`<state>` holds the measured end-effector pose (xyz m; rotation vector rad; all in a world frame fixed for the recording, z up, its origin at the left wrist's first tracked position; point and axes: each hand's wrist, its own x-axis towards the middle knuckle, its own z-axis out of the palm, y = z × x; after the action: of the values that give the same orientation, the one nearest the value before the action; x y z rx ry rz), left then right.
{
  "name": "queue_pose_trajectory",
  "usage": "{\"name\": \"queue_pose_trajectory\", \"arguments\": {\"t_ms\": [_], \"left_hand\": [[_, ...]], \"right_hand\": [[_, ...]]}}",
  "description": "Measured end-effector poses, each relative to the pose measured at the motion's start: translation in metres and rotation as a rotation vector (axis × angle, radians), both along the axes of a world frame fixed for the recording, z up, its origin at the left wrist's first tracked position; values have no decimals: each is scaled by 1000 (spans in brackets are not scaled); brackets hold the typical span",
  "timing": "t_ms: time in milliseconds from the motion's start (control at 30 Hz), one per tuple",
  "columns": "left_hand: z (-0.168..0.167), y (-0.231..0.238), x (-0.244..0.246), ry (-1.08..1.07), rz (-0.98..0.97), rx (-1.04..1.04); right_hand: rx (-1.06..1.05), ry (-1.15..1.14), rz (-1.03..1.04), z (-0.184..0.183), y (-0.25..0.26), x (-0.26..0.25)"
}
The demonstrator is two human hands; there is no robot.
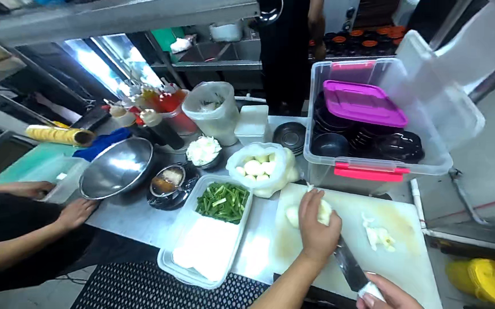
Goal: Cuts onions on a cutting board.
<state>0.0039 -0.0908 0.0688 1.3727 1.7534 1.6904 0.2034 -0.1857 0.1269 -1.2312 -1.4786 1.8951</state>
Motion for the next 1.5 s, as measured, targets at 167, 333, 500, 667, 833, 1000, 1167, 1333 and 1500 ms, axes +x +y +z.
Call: {"name": "queue_pose_trajectory", "arguments": {"t_ms": [167,333,500,667,833,1000,1167,1333,1500], "left_hand": [[46,-44,-103,35,299,98],[40,-97,-203,-44,661,-11],[13,-131,-271,-302,811,-267],[14,-147,-289,-395,755,-367],[27,-137,-255,-209,667,-276],[9,-119,-253,366,603,-407],[16,-134,-297,458,695,-477],[44,-116,-247,322,670,-102],[-7,-83,-112,267,-111,-185]], "right_hand": [[66,-79,338,41,27,-79],[-73,-163,643,44,43,-191],[-96,-283,702,32,43,-235],[-103,-287,727,31,48,-229],[-192,-227,724,32,50,-226],[-272,-123,785,38,49,-207],[76,-181,810,42,63,-138],[379,-230,368,-2,45,-22],[45,-392,-104,-52,-26,73]]}}
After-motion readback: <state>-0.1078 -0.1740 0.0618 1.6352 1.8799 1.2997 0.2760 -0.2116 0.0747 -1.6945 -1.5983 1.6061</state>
